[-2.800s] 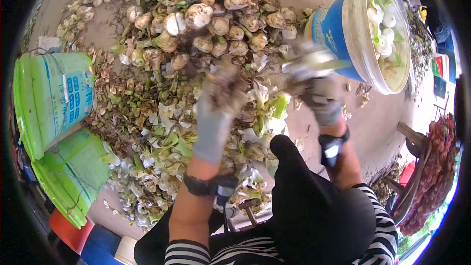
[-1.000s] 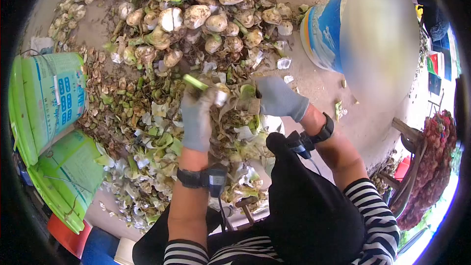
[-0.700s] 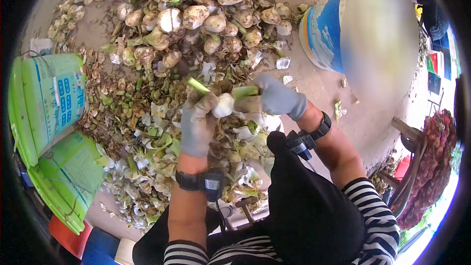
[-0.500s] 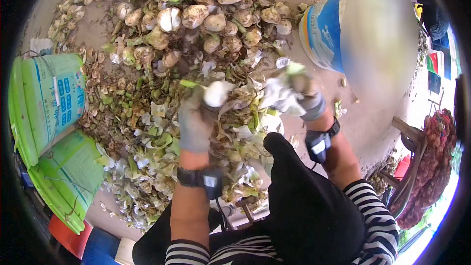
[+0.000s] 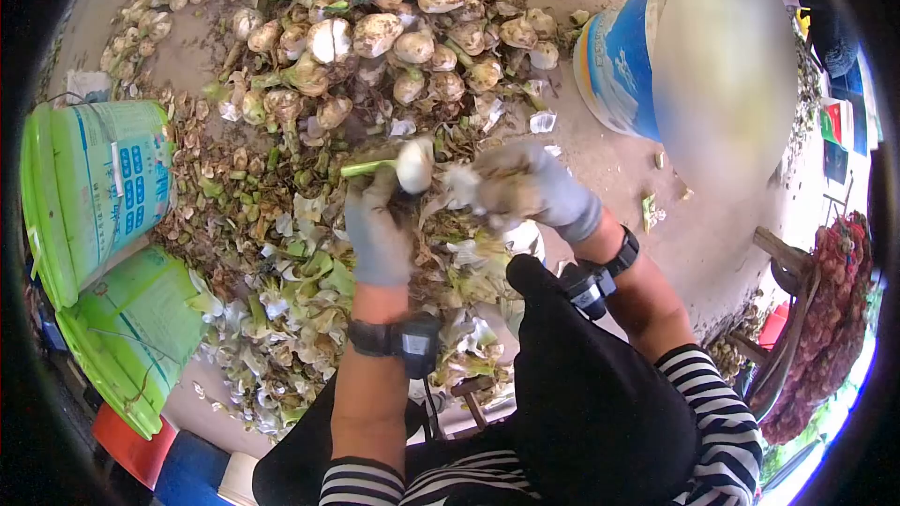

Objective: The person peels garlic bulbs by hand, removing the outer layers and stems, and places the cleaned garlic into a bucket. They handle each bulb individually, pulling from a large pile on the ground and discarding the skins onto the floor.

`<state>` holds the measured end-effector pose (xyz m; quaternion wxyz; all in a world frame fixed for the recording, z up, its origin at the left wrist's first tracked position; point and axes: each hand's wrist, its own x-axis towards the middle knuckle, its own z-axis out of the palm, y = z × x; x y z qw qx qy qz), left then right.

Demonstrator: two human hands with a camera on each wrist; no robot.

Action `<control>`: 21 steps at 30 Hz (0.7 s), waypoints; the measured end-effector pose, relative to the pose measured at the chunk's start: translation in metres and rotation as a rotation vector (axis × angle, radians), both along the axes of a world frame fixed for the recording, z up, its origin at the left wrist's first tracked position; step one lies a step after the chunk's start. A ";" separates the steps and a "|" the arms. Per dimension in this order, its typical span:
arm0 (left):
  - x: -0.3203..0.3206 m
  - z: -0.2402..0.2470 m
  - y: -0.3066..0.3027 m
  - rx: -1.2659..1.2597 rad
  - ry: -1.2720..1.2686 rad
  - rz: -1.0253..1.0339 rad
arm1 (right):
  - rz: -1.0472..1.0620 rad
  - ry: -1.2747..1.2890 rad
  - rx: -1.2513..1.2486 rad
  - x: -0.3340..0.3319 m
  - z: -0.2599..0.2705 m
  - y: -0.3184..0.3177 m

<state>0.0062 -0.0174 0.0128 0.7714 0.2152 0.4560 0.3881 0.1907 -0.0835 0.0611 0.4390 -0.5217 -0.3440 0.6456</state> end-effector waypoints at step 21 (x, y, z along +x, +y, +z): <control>0.012 0.021 -0.009 0.114 -0.087 -0.194 | 0.034 -0.188 0.167 -0.003 -0.034 -0.002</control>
